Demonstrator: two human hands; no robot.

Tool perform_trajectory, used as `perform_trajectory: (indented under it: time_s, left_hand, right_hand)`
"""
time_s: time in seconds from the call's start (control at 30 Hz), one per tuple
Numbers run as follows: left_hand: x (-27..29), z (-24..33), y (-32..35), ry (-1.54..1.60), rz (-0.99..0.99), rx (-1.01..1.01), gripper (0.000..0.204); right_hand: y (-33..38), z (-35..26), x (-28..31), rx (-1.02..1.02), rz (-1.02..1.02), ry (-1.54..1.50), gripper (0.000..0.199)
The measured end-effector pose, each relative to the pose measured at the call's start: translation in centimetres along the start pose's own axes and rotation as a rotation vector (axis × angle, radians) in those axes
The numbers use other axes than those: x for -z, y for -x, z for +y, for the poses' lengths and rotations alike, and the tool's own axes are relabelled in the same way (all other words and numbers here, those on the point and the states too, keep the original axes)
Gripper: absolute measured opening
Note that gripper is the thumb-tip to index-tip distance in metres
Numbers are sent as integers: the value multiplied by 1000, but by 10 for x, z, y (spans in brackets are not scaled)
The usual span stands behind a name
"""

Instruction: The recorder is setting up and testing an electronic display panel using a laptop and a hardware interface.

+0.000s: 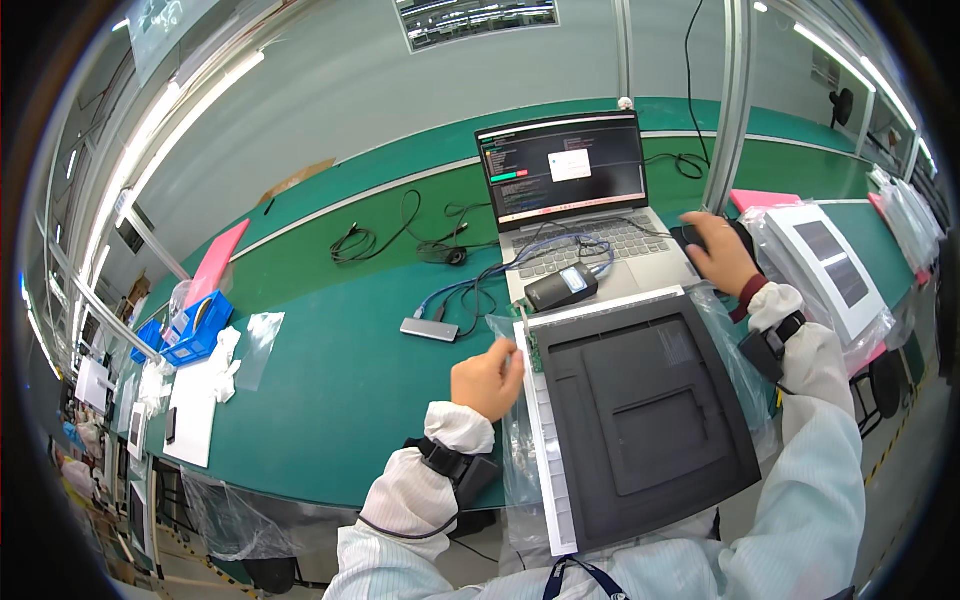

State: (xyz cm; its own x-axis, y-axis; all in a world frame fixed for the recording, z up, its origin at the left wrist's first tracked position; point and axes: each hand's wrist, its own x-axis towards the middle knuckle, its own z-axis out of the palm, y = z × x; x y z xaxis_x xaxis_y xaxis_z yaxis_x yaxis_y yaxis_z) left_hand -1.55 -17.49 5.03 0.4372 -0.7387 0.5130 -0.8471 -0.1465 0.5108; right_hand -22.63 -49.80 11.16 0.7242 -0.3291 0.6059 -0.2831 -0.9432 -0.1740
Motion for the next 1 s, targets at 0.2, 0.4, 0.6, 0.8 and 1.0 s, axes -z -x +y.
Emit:
perform_trajectory:
  time_s: [0.2, 0.4, 0.6, 0.8, 1.0]
  left_hand:
    - [1, -19, -11, 67, 110, 154, 13]
    - [-4, -50, -13, 277, 157, 258, 16]
    - [-3, -71, -17, 740, 158, 492, 18]
    - [0, -77, -17, 813, 152, 551, 17]
    - [1, -77, -21, 843, 176, 566, 19]
  right_hand:
    - [57, 101, -21, -254, 176, -1, 40]
    - [74, 103, -35, -357, 167, 34, 46]
    - [83, 114, -44, -442, 101, 40, 43]
    - [81, 114, -44, -402, 104, 33, 39]
    - [80, 121, -48, -386, 95, 45, 39]
